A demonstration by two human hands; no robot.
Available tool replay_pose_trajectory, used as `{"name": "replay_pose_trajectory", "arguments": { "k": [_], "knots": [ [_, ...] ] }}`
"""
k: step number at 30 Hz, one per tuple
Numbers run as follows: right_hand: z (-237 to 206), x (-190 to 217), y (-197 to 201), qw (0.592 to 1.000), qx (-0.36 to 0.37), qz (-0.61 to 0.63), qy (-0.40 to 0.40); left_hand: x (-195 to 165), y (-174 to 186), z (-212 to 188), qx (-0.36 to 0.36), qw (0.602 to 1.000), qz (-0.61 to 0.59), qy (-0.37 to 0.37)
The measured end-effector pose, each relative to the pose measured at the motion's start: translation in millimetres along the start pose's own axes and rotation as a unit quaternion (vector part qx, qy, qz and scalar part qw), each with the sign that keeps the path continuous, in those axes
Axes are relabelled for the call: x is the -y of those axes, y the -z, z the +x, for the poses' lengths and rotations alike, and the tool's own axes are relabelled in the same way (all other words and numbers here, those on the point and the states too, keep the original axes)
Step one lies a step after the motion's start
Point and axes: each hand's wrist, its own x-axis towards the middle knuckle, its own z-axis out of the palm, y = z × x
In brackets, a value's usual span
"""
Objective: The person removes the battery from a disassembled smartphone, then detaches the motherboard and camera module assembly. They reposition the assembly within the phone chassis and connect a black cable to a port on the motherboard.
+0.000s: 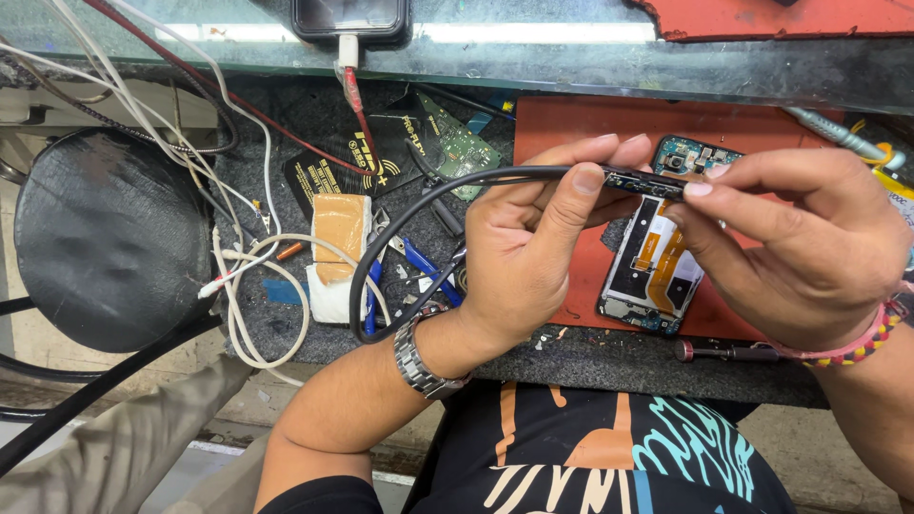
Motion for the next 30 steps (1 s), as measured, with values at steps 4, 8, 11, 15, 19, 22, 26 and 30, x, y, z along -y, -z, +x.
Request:
{"name": "replay_pose_trajectory", "arguments": {
  "k": [4, 8, 11, 15, 19, 22, 26, 30],
  "knots": [
    [-9, -3, 0, 0.998, 0.002, -0.040, -0.049, 0, 2, 2, 0.005, 1.000, 0.012, -0.003],
    [-16, -4, -7, 0.989, -0.025, 0.062, -0.132, 0, 2, 1, 0.008, 1.000, 0.014, -0.007],
    [-21, 0, -14, 0.957, -0.049, 0.175, -0.228, -1, -1, -3, 0.024, 0.999, 0.036, -0.021],
    [-24, 6, -18, 0.911, -0.071, 0.257, -0.315, -3, -2, -6, 0.039, 0.998, 0.050, -0.024],
    [-22, 9, -18, 0.920, -0.072, 0.251, -0.290, -4, -2, -7, 0.040, 0.997, 0.059, -0.029],
    [-21, 10, -19, 0.926, -0.065, 0.224, -0.298, -2, -2, -5, 0.038, 0.997, 0.057, -0.033],
    [-22, 3, -21, 0.958, -0.067, 0.151, -0.233, 0, -1, -2, 0.030, 0.998, 0.056, -0.029],
    [-24, -3, -19, 0.977, -0.063, 0.087, -0.186, 1, 0, -1, 0.031, 0.998, 0.046, -0.025]
  ]
}}
